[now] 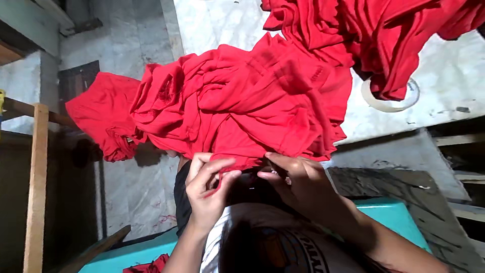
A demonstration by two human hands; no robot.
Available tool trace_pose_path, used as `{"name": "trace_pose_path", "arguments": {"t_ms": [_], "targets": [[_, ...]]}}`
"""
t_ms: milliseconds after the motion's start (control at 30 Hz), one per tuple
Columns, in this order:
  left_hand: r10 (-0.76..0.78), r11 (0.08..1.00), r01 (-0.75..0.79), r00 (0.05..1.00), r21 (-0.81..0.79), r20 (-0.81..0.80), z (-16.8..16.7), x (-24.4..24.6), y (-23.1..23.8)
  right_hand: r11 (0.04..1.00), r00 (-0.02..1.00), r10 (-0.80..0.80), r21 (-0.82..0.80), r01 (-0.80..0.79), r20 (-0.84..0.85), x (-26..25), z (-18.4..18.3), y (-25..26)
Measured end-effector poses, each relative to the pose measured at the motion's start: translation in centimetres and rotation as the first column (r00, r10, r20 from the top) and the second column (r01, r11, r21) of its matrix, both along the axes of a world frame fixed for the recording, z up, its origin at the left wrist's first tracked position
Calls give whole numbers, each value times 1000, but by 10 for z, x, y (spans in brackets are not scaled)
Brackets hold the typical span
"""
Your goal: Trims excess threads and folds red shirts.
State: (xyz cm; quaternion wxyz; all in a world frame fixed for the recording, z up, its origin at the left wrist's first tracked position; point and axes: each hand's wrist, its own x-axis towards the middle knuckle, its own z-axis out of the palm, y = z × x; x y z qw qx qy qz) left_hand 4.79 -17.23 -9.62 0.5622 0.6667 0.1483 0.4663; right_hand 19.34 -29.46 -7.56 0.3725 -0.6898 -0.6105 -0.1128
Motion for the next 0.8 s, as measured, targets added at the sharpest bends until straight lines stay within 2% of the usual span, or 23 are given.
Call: {"name": "trace_pose_path", "arguments": {"t_ms": [67,200,300,533,633,800], "targets": [[-36,999,37,999,-34,24,1,-2,2,1000,1000,11,-7,-11,14,0,1,0],[-243,959,252,966,-130,84,10,-14,4,1000,995,27,-16,-26,94,0,2,2],[-281,949,291,956,-123,90,13,-18,3,998,990,60,-4,-60,128,-6,3,8],[-131,990,131,991,52,-9,14,-14,-6,993,986,115,16,-118,123,-16,14,22],[-99,995,98,995,21,26,10,-13,-6,996,993,85,2,-85,81,-11,13,19],[113,991,-103,987,-87,116,-1,4,-6,1000,998,23,20,-24,59,-10,9,11]]}}
